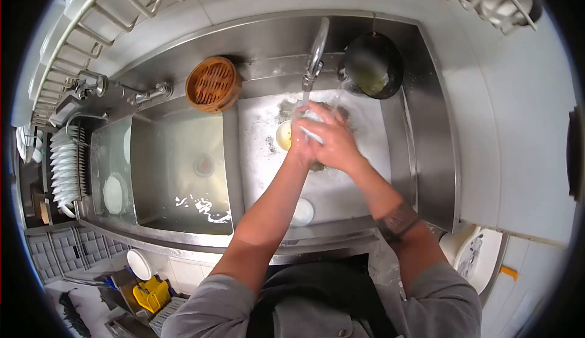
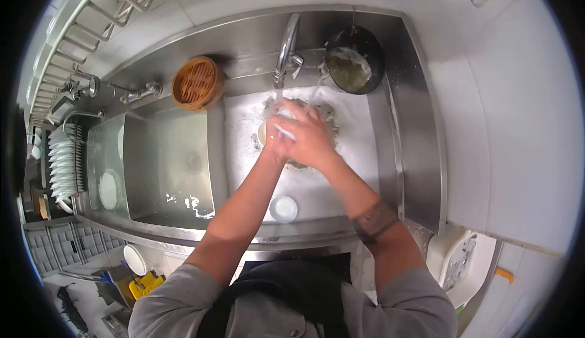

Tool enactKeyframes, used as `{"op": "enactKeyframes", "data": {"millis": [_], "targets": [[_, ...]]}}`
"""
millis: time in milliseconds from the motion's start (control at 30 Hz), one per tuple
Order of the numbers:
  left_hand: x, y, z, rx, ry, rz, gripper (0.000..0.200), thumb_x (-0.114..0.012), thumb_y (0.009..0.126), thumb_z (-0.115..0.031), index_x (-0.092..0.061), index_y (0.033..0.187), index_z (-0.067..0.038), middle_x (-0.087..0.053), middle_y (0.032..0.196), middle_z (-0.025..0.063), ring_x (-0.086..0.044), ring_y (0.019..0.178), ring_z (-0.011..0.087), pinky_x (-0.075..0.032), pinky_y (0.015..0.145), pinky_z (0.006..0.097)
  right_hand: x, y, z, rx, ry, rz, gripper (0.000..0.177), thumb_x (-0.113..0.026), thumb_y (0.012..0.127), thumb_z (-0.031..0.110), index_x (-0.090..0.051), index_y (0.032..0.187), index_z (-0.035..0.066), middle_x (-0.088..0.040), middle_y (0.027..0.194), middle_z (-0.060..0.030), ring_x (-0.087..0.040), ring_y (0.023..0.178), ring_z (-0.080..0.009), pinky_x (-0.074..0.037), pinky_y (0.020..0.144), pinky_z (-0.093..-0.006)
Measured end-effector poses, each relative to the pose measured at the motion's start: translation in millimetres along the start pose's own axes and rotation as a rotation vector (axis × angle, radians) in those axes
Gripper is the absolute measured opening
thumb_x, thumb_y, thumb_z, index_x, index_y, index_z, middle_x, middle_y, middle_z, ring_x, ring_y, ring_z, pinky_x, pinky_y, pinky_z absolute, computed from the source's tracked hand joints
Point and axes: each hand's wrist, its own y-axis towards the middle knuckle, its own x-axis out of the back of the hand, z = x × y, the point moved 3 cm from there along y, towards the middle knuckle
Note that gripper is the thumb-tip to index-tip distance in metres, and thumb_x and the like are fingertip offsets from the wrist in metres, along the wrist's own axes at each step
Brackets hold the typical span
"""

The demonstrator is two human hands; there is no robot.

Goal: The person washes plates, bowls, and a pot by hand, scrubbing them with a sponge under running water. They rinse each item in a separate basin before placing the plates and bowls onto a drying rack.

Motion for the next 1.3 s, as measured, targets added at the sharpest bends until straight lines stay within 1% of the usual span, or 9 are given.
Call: {"op": "enactKeyframes", "data": {"millis": [167, 300, 467, 667, 800, 867, 933, 1067, 1300], "targets": [[22.3, -27.3, 10.3, -0.008, -0.038, -0.117, 0.046, -0.049, 0.096, -0.048, -0.067, 0.118, -0.013, -0.07, 0.108, 0.0154, -0.068, 0.096, 0.0323, -0.053, 0.088, 0.0523, -83.2, -20.2, -64.7, -1.058, 0.964, 0.016, 0.044, -0.076, 0.084, 0.026, -0.07, 0.125, 0.01, -0.061, 0.14, -0.0175, -0.055, 0.125, -0.0483, -0.045, 0.109, -0.0517], [91.9, -17.3, -12.4, -0.53, 0.24, -0.576, 0.045, -0.053, 0.098, -0.042, -0.064, 0.121, -0.006, -0.07, 0.11, 0.0155, -0.069, 0.099, 0.0317, -0.056, 0.086, 0.0416, -97.9, -61.3, 16.5, -0.635, 0.168, -0.397, 0.063, -0.077, 0.088, 0.032, -0.054, 0.141, 0.006, -0.068, 0.117, -0.0195, -0.067, 0.105, -0.0426, -0.054, 0.091, -0.0478], [25.4, -96.5, -22.4, -0.115, 0.2, -0.257, 0.036, -0.058, 0.103, -0.037, -0.063, 0.123, -0.008, -0.068, 0.118, 0.0146, -0.069, 0.103, 0.031, -0.058, 0.09, 0.0463, -43.7, -33.3, -6.4, -0.707, 0.045, 0.188, 0.062, -0.076, 0.091, 0.042, -0.056, 0.134, 0.003, -0.068, 0.123, -0.0256, -0.066, 0.114, -0.0458, -0.054, 0.093, -0.052], [47.2, -62.3, -20.6, 0.03, 0.141, -0.109, 0.036, -0.062, 0.103, -0.034, -0.063, 0.131, -0.01, -0.07, 0.119, 0.0106, -0.068, 0.103, 0.0307, -0.056, 0.089, 0.0446, -96.0, -51.6, 57.0, -0.309, -0.211, -0.327, 0.073, -0.055, 0.102, 0.062, -0.064, 0.128, -0.006, -0.07, 0.119, -0.027, -0.067, 0.117, -0.0384, -0.052, 0.096, -0.0439], [7.0, -114.8, -21.7, -1.221, 1.469, -0.135, 0.034, -0.059, 0.104, -0.032, -0.069, 0.113, -0.001, -0.072, 0.113, 0.0126, -0.069, 0.101, 0.0295, -0.053, 0.093, 0.0401, -77.3, -58.1, 50.4, -1.275, 1.172, -0.248, 0.066, -0.058, 0.103, 0.057, -0.072, 0.11, -0.007, -0.074, 0.112, -0.025, -0.073, 0.103, -0.0345, -0.053, 0.086, -0.0442], [30.0, -98.4, -7.9, -0.245, 0.195, -0.279, 0.033, -0.058, 0.103, -0.025, -0.073, 0.106, 0.004, -0.073, 0.109, 0.0125, -0.07, 0.1, 0.0308, -0.054, 0.093, 0.0395, -56.1, -48.9, 53.7, -0.916, 0.482, 0.202, 0.061, -0.061, 0.102, 0.055, -0.073, 0.107, -0.005, -0.075, 0.102, -0.0171, -0.072, 0.093, -0.0268, -0.054, 0.081, -0.0431], [33.4, -99.9, -13.7, -0.355, 0.479, -0.251, 0.033, -0.057, 0.103, -0.024, -0.072, 0.112, 0.004, -0.074, 0.109, 0.0129, -0.07, 0.1, 0.0284, -0.054, 0.093, 0.038, -68.9, -61.1, 57.9, -0.456, 0.265, 0.133, 0.054, -0.065, 0.101, 0.05, -0.072, 0.11, -0.002, -0.075, 0.104, -0.0126, -0.071, 0.092, -0.0256, -0.055, 0.08, -0.0426], [43.3, -111.9, -21.2, -0.661, 1.374, -0.09, 0.044, -0.056, 0.105, -0.031, -0.065, 0.138, -0.003, -0.072, 0.122, 0.0117, -0.065, 0.107, 0.0192, -0.051, 0.093, 0.0301, -57.3, -51.6, 40.8, -1.205, 1.763, 0.196, 0.046, -0.073, 0.1, 0.041, -0.071, 0.118, -0.002, -0.073, 0.112, -0.0108, -0.072, 0.088, -0.0187, -0.057, 0.076, -0.0352], [67.6, -131.7, -21.3, 0.435, 0.679, -0.048, 0.045, -0.061, 0.096, -0.022, -0.058, 0.137, -0.002, -0.067, 0.128, 0.0178, -0.069, 0.111, 0.0376, -0.059, 0.093, 0.0648, -34.1, -76.8, 52.3, -0.326, 0.57, 0.594, 0.033, -0.08, 0.089, 0.034, -0.074, 0.109, 0.008, -0.072, 0.106, -0.0114, -0.072, 0.093, -0.0269, -0.057, 0.082, -0.0415]]}}
